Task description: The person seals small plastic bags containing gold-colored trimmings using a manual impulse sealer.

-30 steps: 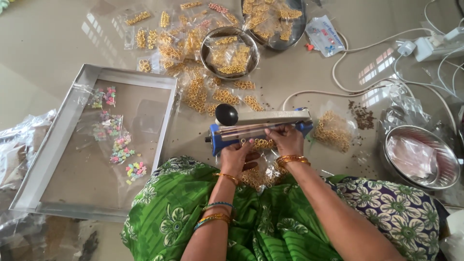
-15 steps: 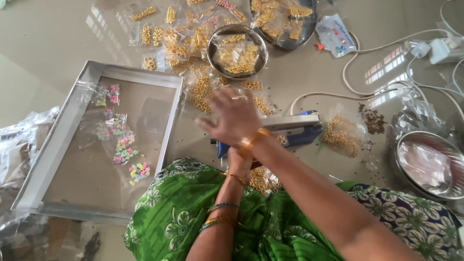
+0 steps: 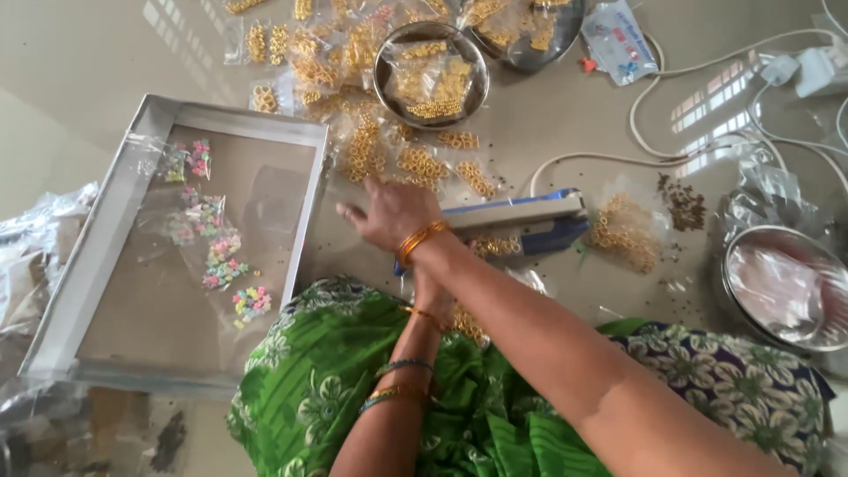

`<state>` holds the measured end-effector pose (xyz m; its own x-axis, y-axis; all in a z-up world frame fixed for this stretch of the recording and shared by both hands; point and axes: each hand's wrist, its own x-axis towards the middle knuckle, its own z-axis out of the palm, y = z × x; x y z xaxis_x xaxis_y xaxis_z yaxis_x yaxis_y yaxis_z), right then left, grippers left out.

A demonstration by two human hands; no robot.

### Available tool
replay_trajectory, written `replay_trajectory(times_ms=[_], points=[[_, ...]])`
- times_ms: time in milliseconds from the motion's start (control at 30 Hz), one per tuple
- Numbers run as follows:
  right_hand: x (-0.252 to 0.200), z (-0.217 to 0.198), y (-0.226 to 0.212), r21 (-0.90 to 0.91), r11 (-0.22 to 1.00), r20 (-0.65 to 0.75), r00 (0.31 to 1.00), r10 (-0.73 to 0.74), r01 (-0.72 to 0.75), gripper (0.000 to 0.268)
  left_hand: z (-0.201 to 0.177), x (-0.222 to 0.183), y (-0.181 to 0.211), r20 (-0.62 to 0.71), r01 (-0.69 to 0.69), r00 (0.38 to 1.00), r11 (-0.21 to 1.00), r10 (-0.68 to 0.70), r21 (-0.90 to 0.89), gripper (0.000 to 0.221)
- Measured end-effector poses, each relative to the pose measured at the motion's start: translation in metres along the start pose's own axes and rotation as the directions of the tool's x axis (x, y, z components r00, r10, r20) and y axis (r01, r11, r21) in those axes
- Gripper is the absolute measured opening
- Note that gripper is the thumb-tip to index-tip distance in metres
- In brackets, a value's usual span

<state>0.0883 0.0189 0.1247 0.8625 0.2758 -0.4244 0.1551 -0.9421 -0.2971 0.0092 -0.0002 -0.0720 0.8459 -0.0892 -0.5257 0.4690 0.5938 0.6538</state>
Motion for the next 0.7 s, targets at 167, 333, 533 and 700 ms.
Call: replay_trajectory(times_ms=[167,333,533,700], points=[[0.003,0.022,0.012,0.036,0.998,-0.302,0.953,-0.031,0.044,0.065,0.004,-0.013,0.004,0.04,-0.034,0.999,0.999,0.035,-0.026,0.028],[-0.013,0.032,0.028,0.027,0.977,-0.592,0.791,-0.153,0.209,0.065,0.01,-0.035,0.01,0.071,-0.054,0.996,0.997,0.058,-0.064,0.027],[-0.066,0.053,0.082,-0.079,0.906,-0.712,0.612,-0.343,0.415,0.073,0.007,-0.025,0.006,-0.056,0.018,0.998,0.999,-0.016,0.034,0.036],[-0.102,0.113,0.169,0.153,0.949,-0.816,0.577,-0.035,0.274,0.026,0.021,-0.044,0.03,-0.052,0.06,0.996,0.993,-0.066,-0.097,0.042]])
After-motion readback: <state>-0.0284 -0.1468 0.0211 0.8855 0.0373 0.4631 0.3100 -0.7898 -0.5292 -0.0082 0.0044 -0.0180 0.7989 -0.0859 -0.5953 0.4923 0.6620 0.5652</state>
